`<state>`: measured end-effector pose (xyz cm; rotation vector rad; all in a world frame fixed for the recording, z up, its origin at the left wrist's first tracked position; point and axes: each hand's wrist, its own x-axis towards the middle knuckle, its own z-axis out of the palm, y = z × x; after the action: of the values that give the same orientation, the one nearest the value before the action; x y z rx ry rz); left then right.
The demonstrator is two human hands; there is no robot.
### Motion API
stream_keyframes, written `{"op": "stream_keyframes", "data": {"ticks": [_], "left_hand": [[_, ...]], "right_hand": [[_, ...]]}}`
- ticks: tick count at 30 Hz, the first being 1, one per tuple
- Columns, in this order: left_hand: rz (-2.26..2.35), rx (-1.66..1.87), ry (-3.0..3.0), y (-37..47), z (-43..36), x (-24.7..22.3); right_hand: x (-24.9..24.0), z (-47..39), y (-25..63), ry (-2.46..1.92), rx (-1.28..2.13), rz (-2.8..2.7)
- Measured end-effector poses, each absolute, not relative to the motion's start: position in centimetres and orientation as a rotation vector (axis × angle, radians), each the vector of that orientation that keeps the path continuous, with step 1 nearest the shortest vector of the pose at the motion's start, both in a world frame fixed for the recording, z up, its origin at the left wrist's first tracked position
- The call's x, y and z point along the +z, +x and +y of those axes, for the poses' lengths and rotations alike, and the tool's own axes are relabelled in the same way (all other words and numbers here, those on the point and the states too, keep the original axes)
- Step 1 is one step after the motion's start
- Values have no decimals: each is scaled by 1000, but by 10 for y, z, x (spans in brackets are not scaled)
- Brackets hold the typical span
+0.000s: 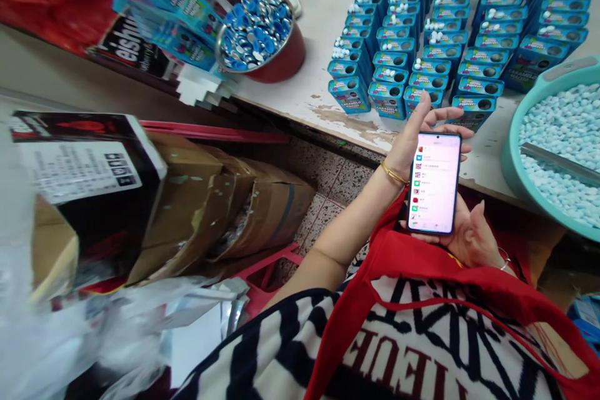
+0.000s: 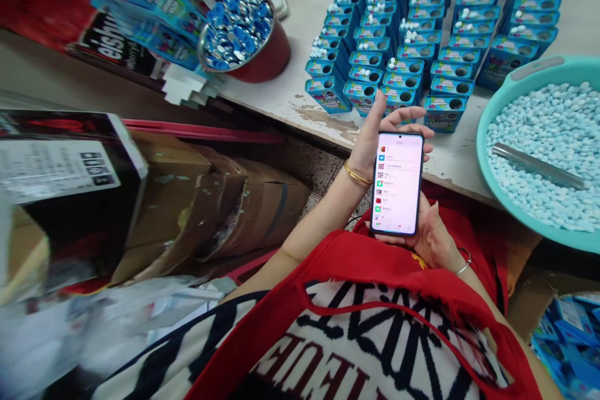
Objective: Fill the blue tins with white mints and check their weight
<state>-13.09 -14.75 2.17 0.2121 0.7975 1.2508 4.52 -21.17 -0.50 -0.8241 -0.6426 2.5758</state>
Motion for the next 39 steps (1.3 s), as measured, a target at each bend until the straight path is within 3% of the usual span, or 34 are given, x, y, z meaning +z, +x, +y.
{"op": "stream_keyframes", "data": {"ticks": [39], "left_hand": [[703,1266,262,-125,-156,27]], "right_hand": [[-20,-212,43,-1135,2464,-686]]}}
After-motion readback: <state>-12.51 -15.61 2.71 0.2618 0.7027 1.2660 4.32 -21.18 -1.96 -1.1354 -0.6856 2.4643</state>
